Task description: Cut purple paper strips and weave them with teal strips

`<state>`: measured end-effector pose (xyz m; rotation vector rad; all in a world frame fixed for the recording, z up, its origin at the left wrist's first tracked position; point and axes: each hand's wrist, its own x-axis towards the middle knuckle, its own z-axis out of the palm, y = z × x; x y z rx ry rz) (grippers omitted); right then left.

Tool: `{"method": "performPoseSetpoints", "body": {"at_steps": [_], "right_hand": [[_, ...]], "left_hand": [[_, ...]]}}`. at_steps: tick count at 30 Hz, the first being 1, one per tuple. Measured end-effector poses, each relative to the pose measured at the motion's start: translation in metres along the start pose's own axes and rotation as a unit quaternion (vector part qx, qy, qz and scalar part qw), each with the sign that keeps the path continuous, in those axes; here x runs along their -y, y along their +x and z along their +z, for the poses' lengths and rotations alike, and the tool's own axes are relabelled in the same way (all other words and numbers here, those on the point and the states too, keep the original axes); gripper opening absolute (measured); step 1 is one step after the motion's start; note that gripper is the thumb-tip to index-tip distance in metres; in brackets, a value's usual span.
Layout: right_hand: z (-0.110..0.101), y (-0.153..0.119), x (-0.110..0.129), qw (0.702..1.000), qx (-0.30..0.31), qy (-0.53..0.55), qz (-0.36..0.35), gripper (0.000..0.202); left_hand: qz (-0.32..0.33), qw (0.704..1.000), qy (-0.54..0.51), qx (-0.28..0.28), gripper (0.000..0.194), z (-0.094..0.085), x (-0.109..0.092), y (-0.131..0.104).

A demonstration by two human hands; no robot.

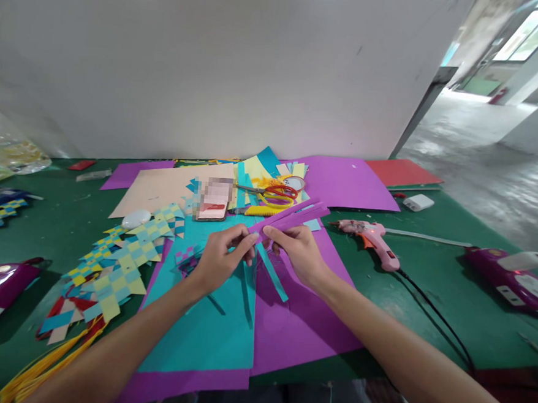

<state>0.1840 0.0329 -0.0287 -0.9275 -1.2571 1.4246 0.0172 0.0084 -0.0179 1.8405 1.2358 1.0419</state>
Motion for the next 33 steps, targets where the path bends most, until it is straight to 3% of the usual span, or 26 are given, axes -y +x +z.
{"method": "performPoseSetpoints", "body": {"at_steps": [10,18,33], "right_hand": [[0.0000,-0.0003,-0.0021,0.999,0.039,0.015,0.006,0.033],[0.0036,-0.0021,-0.0041,0.995,0.018,0.090,0.032,0.027],[0.0030,-0.0038,-0.0034,0.996,0.007,0.079,0.051,0.026]], "left_hand": [[0.014,0.999,0.042,-0.011,0.035,-0.0062,-0.0033,0.0021],[0.015,0.999,0.034,0.020,0.032,-0.0065,-0.0021,0.0010],[0.017,0.999,0.030,0.021,0.040,-0.0032,-0.0013,0.0008]]}}
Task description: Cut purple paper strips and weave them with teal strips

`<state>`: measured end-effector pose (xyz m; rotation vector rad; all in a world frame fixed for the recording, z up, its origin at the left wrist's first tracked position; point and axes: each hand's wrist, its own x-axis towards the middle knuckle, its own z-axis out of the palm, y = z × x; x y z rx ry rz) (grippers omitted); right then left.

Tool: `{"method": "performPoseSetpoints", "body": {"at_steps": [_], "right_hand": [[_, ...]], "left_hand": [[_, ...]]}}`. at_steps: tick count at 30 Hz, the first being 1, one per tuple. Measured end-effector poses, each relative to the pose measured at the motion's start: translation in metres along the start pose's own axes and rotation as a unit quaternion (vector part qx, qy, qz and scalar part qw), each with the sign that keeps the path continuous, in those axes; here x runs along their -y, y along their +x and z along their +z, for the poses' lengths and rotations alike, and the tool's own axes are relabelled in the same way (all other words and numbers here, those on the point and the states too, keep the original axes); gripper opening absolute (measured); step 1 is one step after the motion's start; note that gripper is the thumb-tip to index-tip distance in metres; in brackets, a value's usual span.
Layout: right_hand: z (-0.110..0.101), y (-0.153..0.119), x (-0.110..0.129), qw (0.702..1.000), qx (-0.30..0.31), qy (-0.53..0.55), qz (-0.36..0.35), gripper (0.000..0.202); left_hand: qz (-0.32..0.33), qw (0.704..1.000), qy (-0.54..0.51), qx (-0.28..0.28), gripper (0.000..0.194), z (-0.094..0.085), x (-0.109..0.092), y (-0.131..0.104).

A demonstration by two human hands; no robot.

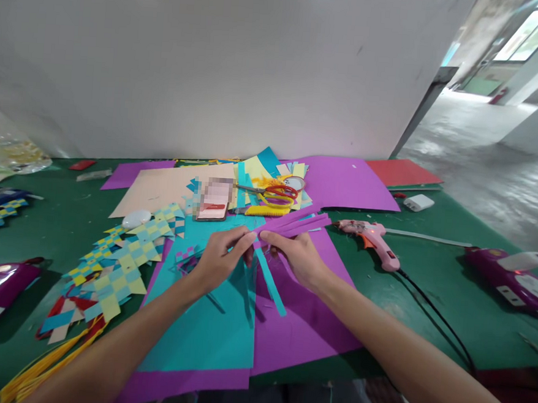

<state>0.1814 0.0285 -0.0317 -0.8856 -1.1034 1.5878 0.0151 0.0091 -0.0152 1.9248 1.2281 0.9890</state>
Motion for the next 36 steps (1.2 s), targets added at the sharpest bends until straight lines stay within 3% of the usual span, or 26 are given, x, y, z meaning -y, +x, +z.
{"method": "performPoseSetpoints", "body": {"at_steps": [7,11,31,36], "right_hand": [[-0.0009,0.0015,-0.0025,0.999,0.023,-0.015,-0.038,0.028],[-0.0012,0.0029,-0.0001,0.999,-0.004,-0.022,-0.027,0.030],[-0.0029,0.0017,0.0028,0.999,-0.017,-0.024,-0.042,0.026],[-0.0025,0.0023,-0.0006,0.997,0.001,-0.037,-0.069,0.019]], "left_hand": [[0.011,1.000,0.012,-0.023,0.039,-0.0005,-0.0015,-0.0004],[0.016,0.999,0.020,-0.038,0.039,-0.0013,-0.0014,-0.0009],[0.029,0.999,0.019,-0.006,0.040,-0.0027,0.0023,0.0005],[0.030,0.999,0.006,-0.035,0.033,-0.0028,0.0012,0.0015]]}}
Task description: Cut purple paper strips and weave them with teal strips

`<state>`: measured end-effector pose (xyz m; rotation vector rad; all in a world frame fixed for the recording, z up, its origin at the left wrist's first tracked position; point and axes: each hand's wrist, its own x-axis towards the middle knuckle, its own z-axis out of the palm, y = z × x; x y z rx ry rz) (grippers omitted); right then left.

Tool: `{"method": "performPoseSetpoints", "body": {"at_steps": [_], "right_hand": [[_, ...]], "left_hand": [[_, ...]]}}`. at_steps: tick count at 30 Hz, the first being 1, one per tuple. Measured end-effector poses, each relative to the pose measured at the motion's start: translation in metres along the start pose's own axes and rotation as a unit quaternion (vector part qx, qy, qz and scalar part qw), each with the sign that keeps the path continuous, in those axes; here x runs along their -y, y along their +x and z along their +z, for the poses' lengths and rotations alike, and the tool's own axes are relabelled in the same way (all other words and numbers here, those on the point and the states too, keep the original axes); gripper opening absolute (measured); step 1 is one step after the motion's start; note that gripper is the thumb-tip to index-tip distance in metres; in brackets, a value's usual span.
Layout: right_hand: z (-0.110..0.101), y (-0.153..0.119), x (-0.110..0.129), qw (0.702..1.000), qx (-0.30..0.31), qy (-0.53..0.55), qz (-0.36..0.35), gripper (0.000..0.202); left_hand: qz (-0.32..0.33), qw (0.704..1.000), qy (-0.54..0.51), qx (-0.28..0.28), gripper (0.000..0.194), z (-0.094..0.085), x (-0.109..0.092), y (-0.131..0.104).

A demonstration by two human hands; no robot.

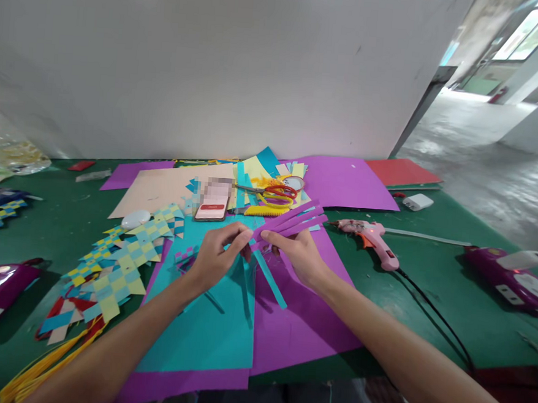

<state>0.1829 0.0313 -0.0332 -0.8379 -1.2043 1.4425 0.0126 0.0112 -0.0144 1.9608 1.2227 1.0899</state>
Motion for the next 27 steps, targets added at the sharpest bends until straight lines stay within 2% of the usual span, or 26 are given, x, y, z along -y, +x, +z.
{"method": "performPoseSetpoints", "body": {"at_steps": [9,19,22,27], "right_hand": [[0.000,0.000,-0.003,1.000,0.001,-0.021,-0.012,0.025],[-0.001,0.001,-0.002,1.000,0.010,-0.009,0.002,0.024],[-0.002,0.001,-0.001,1.000,0.009,-0.014,0.000,0.023],[-0.003,0.001,0.002,0.999,0.014,-0.051,0.012,0.027]], "left_hand": [[-0.001,0.999,0.028,-0.030,0.025,-0.001,-0.004,0.000],[0.023,0.998,0.054,-0.022,0.022,0.000,-0.001,-0.001],[0.049,0.993,0.107,-0.032,0.018,-0.001,0.001,-0.001],[0.106,0.970,0.217,-0.017,0.026,-0.004,0.006,-0.001]]}}
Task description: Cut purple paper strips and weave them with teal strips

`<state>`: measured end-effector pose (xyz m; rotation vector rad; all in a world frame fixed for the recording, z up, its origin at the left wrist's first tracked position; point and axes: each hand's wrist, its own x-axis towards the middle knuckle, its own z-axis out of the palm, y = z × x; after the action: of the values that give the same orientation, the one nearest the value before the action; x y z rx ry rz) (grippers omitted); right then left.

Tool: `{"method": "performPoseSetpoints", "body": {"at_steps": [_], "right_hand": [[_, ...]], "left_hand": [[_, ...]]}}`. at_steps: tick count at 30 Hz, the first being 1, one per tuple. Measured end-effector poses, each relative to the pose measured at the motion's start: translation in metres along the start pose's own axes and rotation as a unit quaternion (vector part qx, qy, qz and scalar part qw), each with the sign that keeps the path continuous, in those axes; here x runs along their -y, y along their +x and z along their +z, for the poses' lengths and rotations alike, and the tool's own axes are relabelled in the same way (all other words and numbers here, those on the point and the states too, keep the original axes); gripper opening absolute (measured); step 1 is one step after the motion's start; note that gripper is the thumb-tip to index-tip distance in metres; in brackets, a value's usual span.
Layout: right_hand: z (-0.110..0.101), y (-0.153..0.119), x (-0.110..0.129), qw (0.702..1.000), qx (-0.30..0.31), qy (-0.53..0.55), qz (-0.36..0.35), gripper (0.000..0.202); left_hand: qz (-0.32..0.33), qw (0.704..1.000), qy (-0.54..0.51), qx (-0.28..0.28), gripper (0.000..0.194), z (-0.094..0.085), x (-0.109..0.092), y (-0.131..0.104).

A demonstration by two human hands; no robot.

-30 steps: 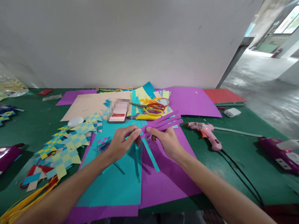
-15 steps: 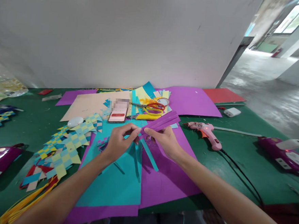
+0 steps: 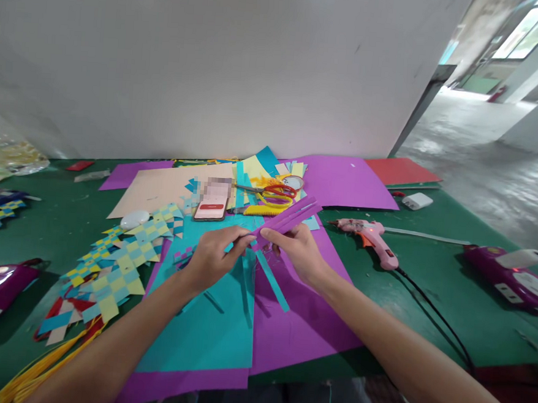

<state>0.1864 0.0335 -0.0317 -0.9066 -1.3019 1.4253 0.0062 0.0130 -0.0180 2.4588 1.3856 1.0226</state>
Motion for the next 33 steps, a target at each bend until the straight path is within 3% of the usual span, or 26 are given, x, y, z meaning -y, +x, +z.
{"method": "performPoseSetpoints", "body": {"at_steps": [6,18,33], "right_hand": [[0.000,0.000,0.002,1.000,-0.008,-0.008,0.004,0.029],[-0.001,0.002,-0.004,1.000,0.015,0.003,-0.004,0.030],[0.000,0.003,-0.006,1.000,0.017,0.017,-0.016,0.025]], "left_hand": [[0.009,1.000,0.007,0.003,0.027,0.002,0.004,-0.002],[-0.099,0.986,-0.130,0.029,0.031,-0.001,-0.006,0.004],[-0.096,0.984,-0.137,0.058,0.034,-0.004,-0.004,0.006]]}}
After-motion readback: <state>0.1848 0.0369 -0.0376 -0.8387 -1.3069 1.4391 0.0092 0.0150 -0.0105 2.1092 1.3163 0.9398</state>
